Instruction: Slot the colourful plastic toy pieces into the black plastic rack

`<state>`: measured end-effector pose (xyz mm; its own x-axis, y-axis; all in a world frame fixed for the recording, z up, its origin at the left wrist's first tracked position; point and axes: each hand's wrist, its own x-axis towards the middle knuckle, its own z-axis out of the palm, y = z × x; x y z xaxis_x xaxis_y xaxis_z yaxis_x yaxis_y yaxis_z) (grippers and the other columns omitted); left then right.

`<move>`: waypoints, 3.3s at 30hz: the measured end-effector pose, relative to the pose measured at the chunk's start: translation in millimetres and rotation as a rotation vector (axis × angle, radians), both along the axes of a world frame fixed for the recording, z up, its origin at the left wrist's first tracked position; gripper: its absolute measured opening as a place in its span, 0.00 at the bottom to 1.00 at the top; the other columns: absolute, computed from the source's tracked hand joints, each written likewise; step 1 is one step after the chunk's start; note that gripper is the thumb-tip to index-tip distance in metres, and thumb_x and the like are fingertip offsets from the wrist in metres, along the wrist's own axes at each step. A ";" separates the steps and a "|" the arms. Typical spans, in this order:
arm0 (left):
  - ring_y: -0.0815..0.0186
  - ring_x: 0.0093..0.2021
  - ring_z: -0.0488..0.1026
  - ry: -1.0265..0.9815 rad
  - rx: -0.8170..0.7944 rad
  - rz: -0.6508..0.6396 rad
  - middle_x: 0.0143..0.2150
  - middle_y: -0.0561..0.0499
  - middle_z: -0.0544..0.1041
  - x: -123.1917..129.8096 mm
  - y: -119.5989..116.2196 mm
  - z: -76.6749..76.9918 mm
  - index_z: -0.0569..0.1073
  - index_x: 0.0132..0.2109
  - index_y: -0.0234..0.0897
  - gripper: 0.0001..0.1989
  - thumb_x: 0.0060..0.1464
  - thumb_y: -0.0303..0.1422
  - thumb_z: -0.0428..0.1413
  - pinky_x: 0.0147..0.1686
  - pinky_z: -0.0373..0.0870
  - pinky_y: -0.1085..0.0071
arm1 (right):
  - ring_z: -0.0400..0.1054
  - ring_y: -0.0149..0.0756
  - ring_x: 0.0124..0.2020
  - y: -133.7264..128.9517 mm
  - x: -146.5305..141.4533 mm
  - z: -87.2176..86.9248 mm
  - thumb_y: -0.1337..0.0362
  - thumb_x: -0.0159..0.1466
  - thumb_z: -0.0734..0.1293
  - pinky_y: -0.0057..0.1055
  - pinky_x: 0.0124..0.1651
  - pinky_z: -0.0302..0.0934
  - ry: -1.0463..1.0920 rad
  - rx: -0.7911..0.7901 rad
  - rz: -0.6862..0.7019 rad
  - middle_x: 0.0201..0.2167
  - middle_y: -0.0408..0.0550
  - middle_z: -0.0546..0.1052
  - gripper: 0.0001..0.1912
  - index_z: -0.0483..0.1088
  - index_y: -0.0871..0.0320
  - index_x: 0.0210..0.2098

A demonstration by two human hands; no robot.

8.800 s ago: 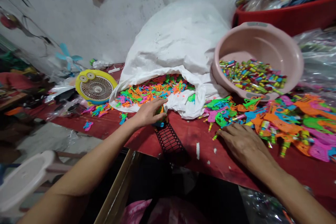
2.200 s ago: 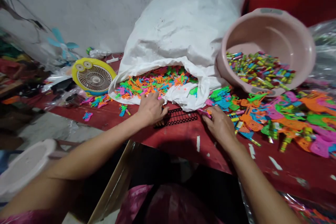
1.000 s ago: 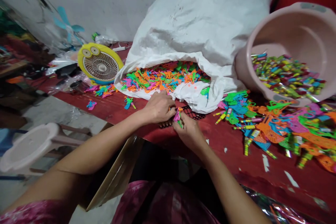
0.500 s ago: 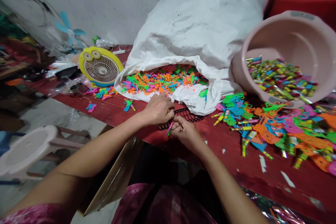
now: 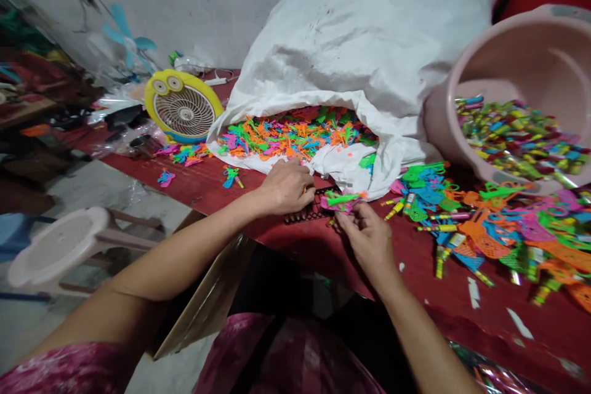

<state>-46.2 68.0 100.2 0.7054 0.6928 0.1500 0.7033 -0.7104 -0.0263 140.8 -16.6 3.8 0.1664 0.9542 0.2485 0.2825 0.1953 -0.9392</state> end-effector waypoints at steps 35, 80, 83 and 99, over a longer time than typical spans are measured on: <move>0.57 0.42 0.71 -0.059 0.000 0.016 0.36 0.44 0.80 -1.8 -0.6 0.0 0.81 0.36 0.36 0.31 0.70 0.42 0.36 0.38 0.59 0.62 | 0.65 0.40 0.33 13.9 -53.4 -20.4 0.63 0.70 0.57 0.36 0.37 0.59 -0.584 0.311 -0.096 0.32 0.50 0.70 0.08 0.65 0.56 0.36; 0.55 0.46 0.67 0.069 -0.089 -0.094 0.42 0.47 0.77 -7.0 2.8 5.9 0.76 0.36 0.38 0.10 0.54 0.40 0.57 0.40 0.57 0.62 | 0.70 0.39 0.34 15.7 -65.5 -29.4 0.70 0.67 0.57 0.33 0.33 0.57 -0.810 -0.111 0.068 0.38 0.55 0.77 0.12 0.72 0.62 0.43; 0.55 0.45 0.67 0.078 -0.081 -0.095 0.41 0.47 0.76 -8.9 1.6 6.2 0.76 0.36 0.38 0.11 0.55 0.41 0.57 0.39 0.57 0.63 | 0.71 0.37 0.40 9.6 -51.2 -18.6 0.69 0.65 0.61 0.30 0.38 0.60 -0.792 -0.060 0.109 0.43 0.51 0.78 0.13 0.71 0.59 0.48; 0.60 0.41 0.66 0.028 -0.189 -0.319 0.39 0.49 0.76 -8.8 -4.8 12.2 0.76 0.35 0.37 0.11 0.56 0.41 0.58 0.40 0.55 0.64 | 0.74 0.53 0.42 31.2 103.4 51.6 0.54 0.66 0.63 0.36 0.35 0.59 -1.149 -0.597 -0.416 0.40 0.67 0.79 0.21 0.74 0.66 0.45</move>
<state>-54.9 63.1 112.4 0.8925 0.4506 0.0180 0.4462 -0.8881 0.1100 244.2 14.6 55.4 0.4466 0.8947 0.0107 0.8940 -0.4457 -0.0462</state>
